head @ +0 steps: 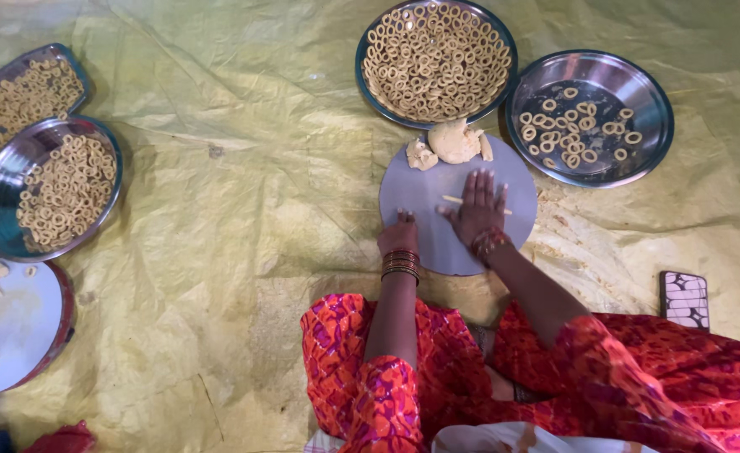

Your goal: The person rolls small pieces of dough into thin ropes on a round board, then joins the ends to form rings and places them into a metal bowl. The process is repeated continuously with additional dough pieces.

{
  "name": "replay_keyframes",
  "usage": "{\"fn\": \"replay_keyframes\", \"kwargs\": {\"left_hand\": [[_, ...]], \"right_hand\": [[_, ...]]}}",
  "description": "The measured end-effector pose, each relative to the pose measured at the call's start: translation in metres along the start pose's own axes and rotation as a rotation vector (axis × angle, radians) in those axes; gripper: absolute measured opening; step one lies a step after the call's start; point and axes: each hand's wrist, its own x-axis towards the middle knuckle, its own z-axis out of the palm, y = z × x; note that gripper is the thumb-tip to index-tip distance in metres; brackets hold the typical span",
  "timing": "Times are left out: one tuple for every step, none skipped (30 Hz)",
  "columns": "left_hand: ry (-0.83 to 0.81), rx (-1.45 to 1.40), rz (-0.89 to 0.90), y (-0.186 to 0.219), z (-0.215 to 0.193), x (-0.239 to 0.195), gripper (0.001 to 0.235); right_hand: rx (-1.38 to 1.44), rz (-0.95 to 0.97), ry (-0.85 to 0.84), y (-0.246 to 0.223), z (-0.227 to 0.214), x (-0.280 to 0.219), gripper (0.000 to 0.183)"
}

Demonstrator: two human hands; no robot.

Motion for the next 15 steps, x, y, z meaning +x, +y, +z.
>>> {"fn": "replay_keyframes", "kwargs": {"left_hand": [[0.002, 0.006, 0.0, 0.001, 0.001, 0.0, 0.047], [0.007, 0.013, -0.001, 0.002, 0.0, 0.002, 0.049], [0.012, 0.02, -0.001, 0.004, 0.0, 0.004, 0.052], [0.027, 0.04, 0.009, 0.005, 0.002, 0.003, 0.052], [0.043, 0.061, 0.019, 0.007, 0.005, 0.002, 0.051], [0.062, 0.082, 0.03, 0.009, 0.006, 0.002, 0.051], [0.046, 0.088, 0.011, 0.013, 0.007, 0.002, 0.05], [0.033, 0.096, -0.009, 0.017, 0.007, 0.003, 0.049], [0.019, 0.103, -0.029, 0.019, 0.007, 0.004, 0.048], [0.025, 0.101, -0.03, 0.02, 0.008, 0.005, 0.048], [0.03, 0.099, -0.032, 0.021, 0.009, 0.004, 0.048], [0.038, 0.095, -0.034, 0.021, 0.009, 0.004, 0.047], [0.038, 0.076, -0.021, 0.019, 0.009, 0.004, 0.049], [0.04, 0.057, -0.01, 0.016, 0.008, 0.005, 0.051], [0.042, 0.038, 0.002, 0.013, 0.007, 0.007, 0.053]], "right_hand": [[-0.017, -0.016, 0.004, -0.002, 0.003, -0.016, 0.101], [-0.057, -0.069, -0.004, -0.003, 0.006, -0.034, 0.102], [-0.096, -0.121, -0.012, -0.004, 0.008, -0.053, 0.103], [-0.143, -0.155, -0.078, -0.005, 0.011, -0.073, 0.105], [-0.189, -0.189, -0.144, -0.003, 0.012, -0.093, 0.108], [-0.235, -0.223, -0.207, -0.001, 0.011, -0.102, 0.11], [-0.183, -0.226, -0.243, 0.001, 0.008, -0.1, 0.108], [-0.129, -0.229, -0.276, 0.003, 0.004, -0.091, 0.105], [-0.075, -0.232, -0.309, 0.006, -0.001, -0.08, 0.103], [-0.068, -0.209, -0.245, 0.01, -0.006, -0.064, 0.103], [-0.062, -0.186, -0.181, 0.013, -0.012, -0.045, 0.103], [-0.052, -0.114, -0.171, 0.016, -0.018, -0.02, 0.103], [-0.042, -0.042, -0.16, 0.019, -0.024, 0.0, 0.102], [-0.053, -0.006, -0.096, 0.023, -0.028, 0.013, 0.102], [-0.063, 0.031, -0.031, 0.028, -0.031, 0.024, 0.102]]}}
